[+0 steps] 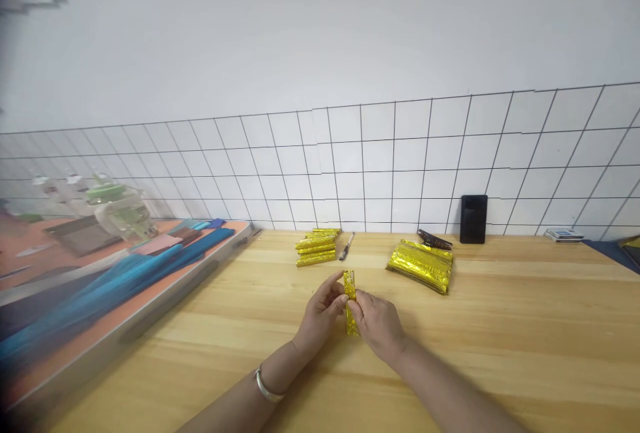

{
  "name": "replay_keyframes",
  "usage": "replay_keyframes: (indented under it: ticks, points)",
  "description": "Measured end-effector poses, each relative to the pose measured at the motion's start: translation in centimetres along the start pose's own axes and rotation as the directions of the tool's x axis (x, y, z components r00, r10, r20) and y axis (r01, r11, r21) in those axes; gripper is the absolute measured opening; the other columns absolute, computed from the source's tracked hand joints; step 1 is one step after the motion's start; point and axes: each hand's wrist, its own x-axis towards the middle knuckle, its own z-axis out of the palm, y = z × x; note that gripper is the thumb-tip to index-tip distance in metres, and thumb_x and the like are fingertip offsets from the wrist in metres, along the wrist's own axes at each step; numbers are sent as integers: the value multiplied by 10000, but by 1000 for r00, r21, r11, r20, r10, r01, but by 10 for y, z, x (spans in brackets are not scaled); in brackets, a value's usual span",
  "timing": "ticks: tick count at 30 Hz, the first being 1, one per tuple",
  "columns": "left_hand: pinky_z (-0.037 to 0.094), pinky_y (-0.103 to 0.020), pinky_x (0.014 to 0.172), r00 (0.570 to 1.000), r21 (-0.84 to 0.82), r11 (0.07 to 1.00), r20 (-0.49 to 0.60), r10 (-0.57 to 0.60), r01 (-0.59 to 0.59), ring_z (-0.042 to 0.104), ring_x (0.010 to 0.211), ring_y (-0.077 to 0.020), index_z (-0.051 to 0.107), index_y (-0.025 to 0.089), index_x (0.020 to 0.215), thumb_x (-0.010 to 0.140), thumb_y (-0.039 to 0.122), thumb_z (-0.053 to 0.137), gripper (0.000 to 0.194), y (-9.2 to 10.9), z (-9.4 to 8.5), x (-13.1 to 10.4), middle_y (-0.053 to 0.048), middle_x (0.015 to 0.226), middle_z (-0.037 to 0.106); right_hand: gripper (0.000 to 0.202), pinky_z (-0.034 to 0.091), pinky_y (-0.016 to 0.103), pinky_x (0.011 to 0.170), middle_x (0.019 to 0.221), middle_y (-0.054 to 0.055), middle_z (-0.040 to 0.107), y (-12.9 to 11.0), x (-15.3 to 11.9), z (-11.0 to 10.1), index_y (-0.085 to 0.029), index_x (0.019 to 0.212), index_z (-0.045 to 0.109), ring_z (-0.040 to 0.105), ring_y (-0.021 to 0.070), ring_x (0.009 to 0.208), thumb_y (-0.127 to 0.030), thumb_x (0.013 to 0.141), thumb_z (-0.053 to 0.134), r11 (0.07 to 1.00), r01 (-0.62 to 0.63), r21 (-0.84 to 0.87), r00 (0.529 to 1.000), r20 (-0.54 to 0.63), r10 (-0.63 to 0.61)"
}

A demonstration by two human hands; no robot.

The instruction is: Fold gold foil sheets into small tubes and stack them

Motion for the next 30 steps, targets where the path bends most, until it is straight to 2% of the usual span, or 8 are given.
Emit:
replay_keyframes:
  ticks: [4,8,11,18,23,26,30]
  points:
    - [424,-230,623,993,-109,988,52,-106,112,493,665,-102,560,197,1195,710,357,709,532,7,-5,5,-17,806,549,240,429,240,656,815,40,681,3,0,0,-205,930,578,632,163,724,-302,932,359,999,36,23,999,21,-37]
    - [417,-239,644,982,-138,976,117,-151,167,493,648,-101,618,164,1114,707,348,721,458,11,-9,6,-12,755,562,234,437,245,685,851,45,686,5,-1,0,-215,982,587,631,163,753,-292,926,374,996,83,35,996,31,-84]
    - [415,-248,673,977,-133,977,154,-149,169,513,691,-119,641,145,1065,728,339,706,394,12,-10,6,-32,788,594,242,439,249,681,845,50,679,6,-1,2,-201,990,582,627,163,744,-295,932,367,995,99,16,995,29,-100]
    - [413,-246,715,987,-165,978,120,-108,127,511,747,-121,657,170,1018,709,287,727,338,9,-10,5,-32,846,595,250,431,253,660,822,59,668,9,-1,4,-179,957,583,614,159,712,-288,939,359,981,172,-86,985,-12,-174]
    - [411,-251,739,991,-126,989,114,-69,83,509,772,-126,669,177,987,697,272,734,312,9,-10,4,-22,837,574,255,433,251,635,777,59,664,9,-1,2,-170,916,594,609,155,677,-285,936,367,978,185,-96,982,-16,-187]
    - [412,-253,720,989,-120,988,119,-82,96,508,738,-124,668,162,972,687,292,740,322,10,-10,4,-18,787,571,248,438,246,642,796,61,669,9,-1,3,-170,941,592,614,149,678,-284,935,372,979,182,-94,983,-19,-185]
    - [414,-259,715,984,-136,982,142,-110,130,519,731,-128,665,150,953,680,303,744,322,11,-11,4,-26,790,589,272,433,246,627,763,62,668,9,-2,6,-169,873,601,613,150,656,-292,936,367,979,177,-103,984,-18,-180]
